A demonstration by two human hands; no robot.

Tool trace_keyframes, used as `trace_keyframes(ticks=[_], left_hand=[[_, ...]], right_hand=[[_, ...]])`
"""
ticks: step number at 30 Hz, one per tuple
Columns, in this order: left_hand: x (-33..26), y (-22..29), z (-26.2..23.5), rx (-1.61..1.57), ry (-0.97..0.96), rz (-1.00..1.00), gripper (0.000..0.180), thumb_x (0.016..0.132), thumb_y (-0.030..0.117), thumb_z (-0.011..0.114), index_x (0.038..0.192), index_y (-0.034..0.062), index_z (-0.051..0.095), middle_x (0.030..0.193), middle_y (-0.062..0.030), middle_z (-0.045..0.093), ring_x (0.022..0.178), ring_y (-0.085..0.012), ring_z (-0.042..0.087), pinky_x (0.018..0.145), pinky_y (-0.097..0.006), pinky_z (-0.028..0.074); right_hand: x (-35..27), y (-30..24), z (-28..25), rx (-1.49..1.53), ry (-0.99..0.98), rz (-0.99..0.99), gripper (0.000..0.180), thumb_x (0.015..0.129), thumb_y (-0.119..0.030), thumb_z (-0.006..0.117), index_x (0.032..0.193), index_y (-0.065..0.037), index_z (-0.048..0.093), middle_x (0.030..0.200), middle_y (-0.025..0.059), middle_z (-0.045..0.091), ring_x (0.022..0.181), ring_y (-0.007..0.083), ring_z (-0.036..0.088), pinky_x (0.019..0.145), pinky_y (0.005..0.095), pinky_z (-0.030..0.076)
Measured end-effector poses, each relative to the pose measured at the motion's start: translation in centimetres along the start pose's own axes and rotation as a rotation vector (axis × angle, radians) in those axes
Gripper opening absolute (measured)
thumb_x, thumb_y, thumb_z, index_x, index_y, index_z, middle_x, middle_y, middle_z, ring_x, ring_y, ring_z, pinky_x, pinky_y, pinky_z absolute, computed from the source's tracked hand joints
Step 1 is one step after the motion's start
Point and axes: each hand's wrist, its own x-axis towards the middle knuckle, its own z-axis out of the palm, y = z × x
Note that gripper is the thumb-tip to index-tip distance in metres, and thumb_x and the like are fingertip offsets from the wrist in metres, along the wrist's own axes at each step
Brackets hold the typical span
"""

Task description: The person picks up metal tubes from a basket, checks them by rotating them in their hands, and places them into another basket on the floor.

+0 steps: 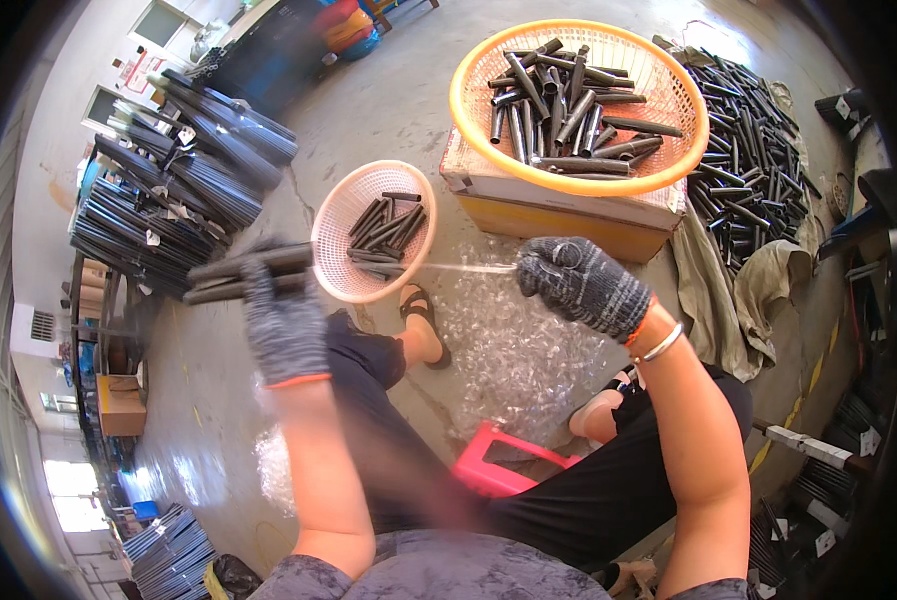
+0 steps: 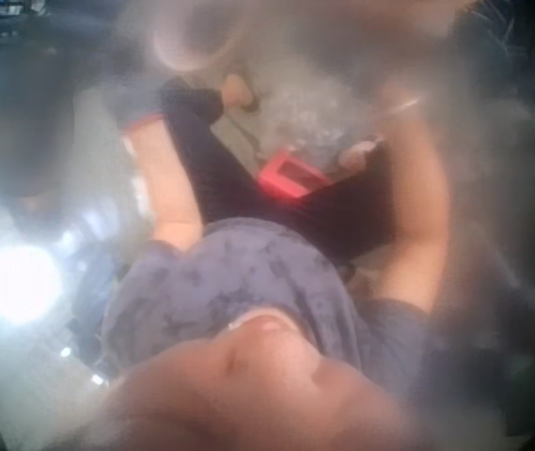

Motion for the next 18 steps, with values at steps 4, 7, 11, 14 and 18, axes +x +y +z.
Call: trace_keyframes(ticks=[4,7,11,14,18], left_hand=[[2.2,4.9,-4.3,0.097,0.256,0.173,0.028,0.086,0.016,0.061,0.111,0.0044,0.057,0.107,-0.0102,0.062,0.102,-0.0196,0.057,0.093,-0.036,0.047],[0.4,3.7,-3.4,0.396,0.168,0.211,0.026,0.086,0.015,0.061,0.110,0.0048,0.057,0.106,-0.0093,0.062,0.096,-0.0195,0.060,0.089,-0.036,0.049],[-5.0,-1.6,3.6,0.713,-0.174,0.038,0.022,0.084,0.009,0.064,0.104,0.0033,0.055,0.096,-0.0074,0.061,0.085,-0.0150,0.058,0.073,-0.027,0.048],[-7.0,-4.9,6.3,0.466,-0.252,-0.145,0.030,0.084,0.008,0.064,0.111,0.0019,0.052,0.099,-0.0096,0.061,0.092,-0.0208,0.060,0.085,-0.033,0.047],[-6.7,-6.6,8.1,0.274,-0.272,-0.250,0.032,0.085,0.010,0.062,0.114,0.0022,0.051,0.106,-0.0116,0.058,0.101,-0.0231,0.056,0.088,-0.037,0.048]], right_hand=[[0.3,4.2,-2.2,-0.390,0.337,-0.241,0.025,0.090,-0.023,0.055,0.079,-0.001,0.060,0.072,0.0138,0.063,0.067,0.0308,0.059,0.063,0.0397,0.044],[-0.4,3.8,-2.0,-0.926,0.147,0.072,0.053,0.075,-0.033,0.071,0.115,-0.004,0.052,0.104,0.0205,0.061,0.096,0.0360,0.058,0.080,0.0390,0.047],[-0.3,1.2,-1.8,-0.664,0.131,-0.033,0.093,0.059,-0.027,0.084,0.135,-0.006,0.035,0.123,0.0206,0.052,0.112,0.0321,0.053,0.092,0.0362,0.044],[0.3,-0.4,0.6,0.195,-0.006,-0.180,0.097,0.058,-0.013,0.085,0.138,-0.008,0.031,0.122,0.0125,0.052,0.089,0.0170,0.057,0.075,0.0285,0.048],[1.0,-1.9,5.6,0.471,-0.245,-0.251,0.063,0.077,-0.012,0.072,0.132,-0.008,0.041,0.088,0.0055,0.059,0.059,0.0095,0.053,0.050,0.0217,0.044]])
